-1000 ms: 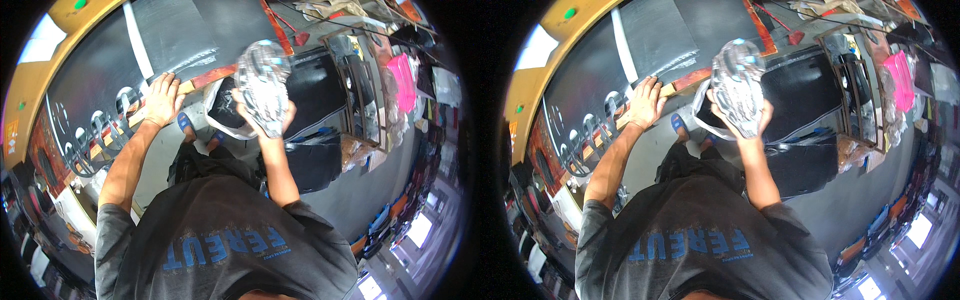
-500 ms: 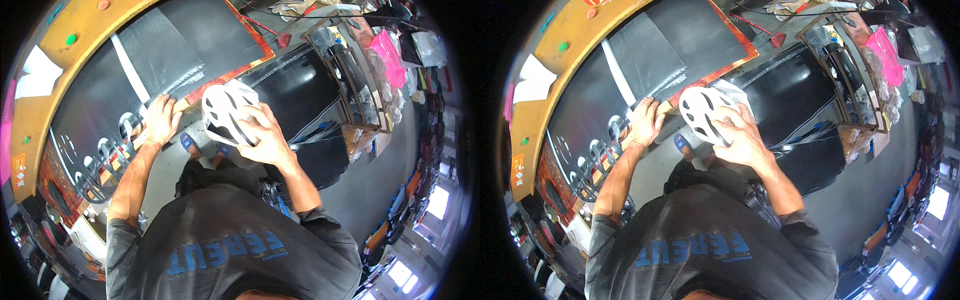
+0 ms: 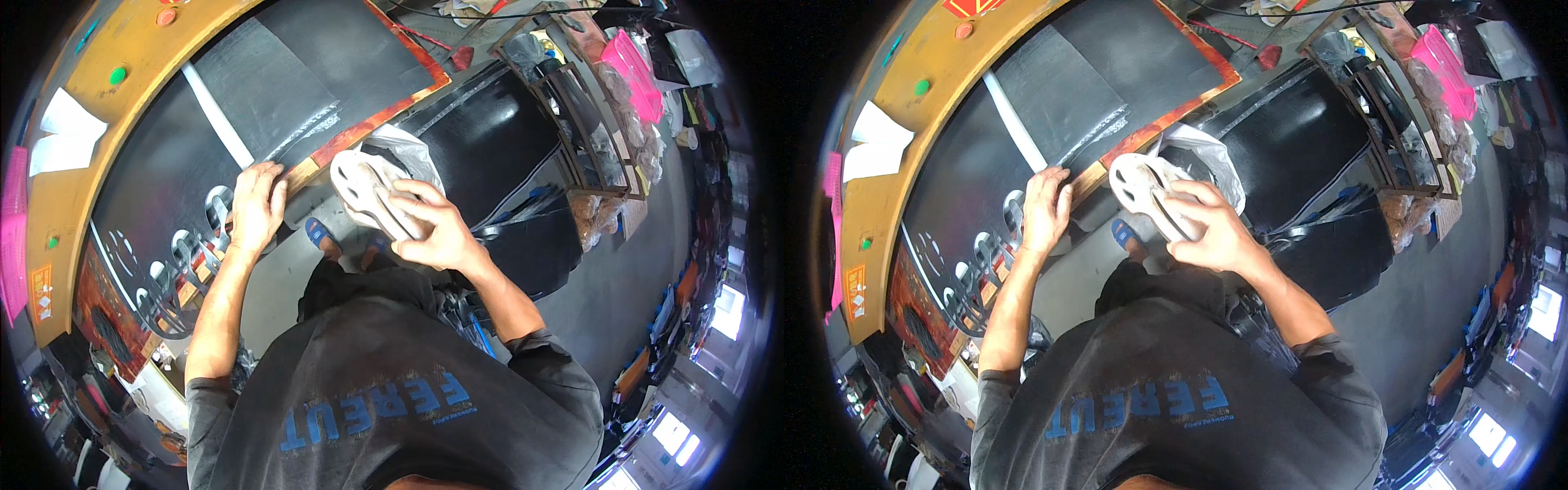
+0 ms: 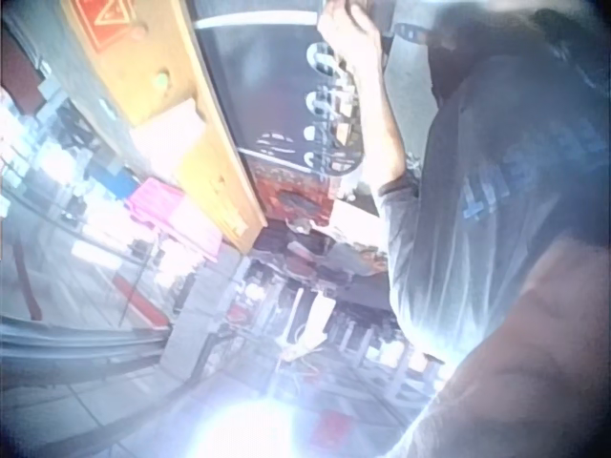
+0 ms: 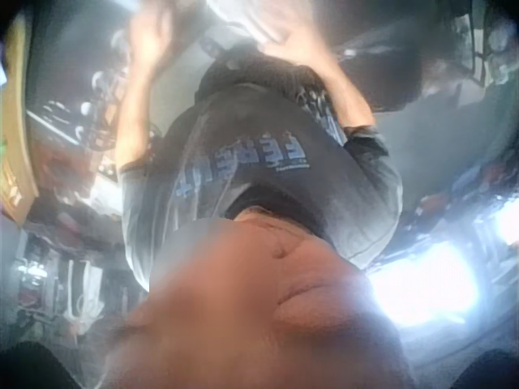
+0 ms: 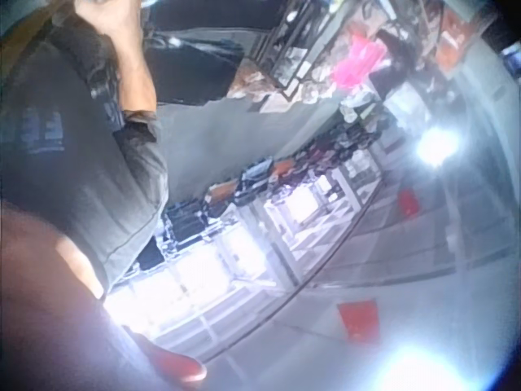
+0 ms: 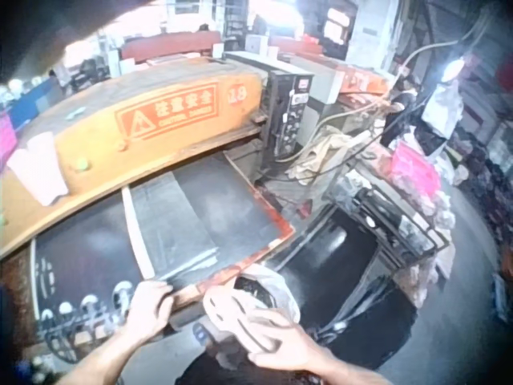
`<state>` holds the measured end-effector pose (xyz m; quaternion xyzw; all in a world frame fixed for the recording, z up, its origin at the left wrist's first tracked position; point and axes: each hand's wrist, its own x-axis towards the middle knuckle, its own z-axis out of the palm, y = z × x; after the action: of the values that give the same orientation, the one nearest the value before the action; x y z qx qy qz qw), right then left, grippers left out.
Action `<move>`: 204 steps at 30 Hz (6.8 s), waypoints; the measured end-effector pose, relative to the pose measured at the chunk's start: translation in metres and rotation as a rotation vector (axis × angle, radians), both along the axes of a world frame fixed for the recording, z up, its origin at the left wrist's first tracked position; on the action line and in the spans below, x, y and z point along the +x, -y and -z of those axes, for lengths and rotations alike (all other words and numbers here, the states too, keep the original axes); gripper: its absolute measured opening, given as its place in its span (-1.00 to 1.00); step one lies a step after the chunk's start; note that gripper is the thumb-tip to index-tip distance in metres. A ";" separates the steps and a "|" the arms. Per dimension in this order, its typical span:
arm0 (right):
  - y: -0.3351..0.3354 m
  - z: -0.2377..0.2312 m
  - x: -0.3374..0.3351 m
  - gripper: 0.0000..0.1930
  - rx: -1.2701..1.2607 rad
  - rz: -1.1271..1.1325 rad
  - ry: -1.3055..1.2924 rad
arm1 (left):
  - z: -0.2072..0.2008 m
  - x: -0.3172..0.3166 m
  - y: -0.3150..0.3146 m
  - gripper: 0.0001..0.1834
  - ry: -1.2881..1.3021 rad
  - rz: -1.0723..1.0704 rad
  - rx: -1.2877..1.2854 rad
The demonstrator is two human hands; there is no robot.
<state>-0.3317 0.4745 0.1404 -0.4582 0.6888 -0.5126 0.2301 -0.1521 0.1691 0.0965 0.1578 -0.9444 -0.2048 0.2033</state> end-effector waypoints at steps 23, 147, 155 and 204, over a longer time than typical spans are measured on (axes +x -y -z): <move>0.101 0.176 -0.027 -0.75 -0.069 0.459 0.569 | 0.060 0.003 -0.006 -0.83 -0.204 0.062 -0.198; 0.704 -0.101 0.367 -0.69 0.087 -0.894 0.047 | 0.047 0.415 0.261 -0.49 -0.241 -1.025 1.303; 0.702 -0.094 0.377 -0.71 0.144 -0.709 0.290 | 0.058 0.425 0.265 -0.62 -0.237 -0.842 1.356; 0.512 -0.049 0.436 -0.72 0.144 -0.905 -0.283 | 0.030 0.441 0.477 -0.45 0.440 -0.364 1.001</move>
<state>0.1038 -0.0374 0.1895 -0.7603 0.4781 -0.2447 0.3654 0.2889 -0.3080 0.0664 0.4337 -0.7100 -0.5509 -0.0656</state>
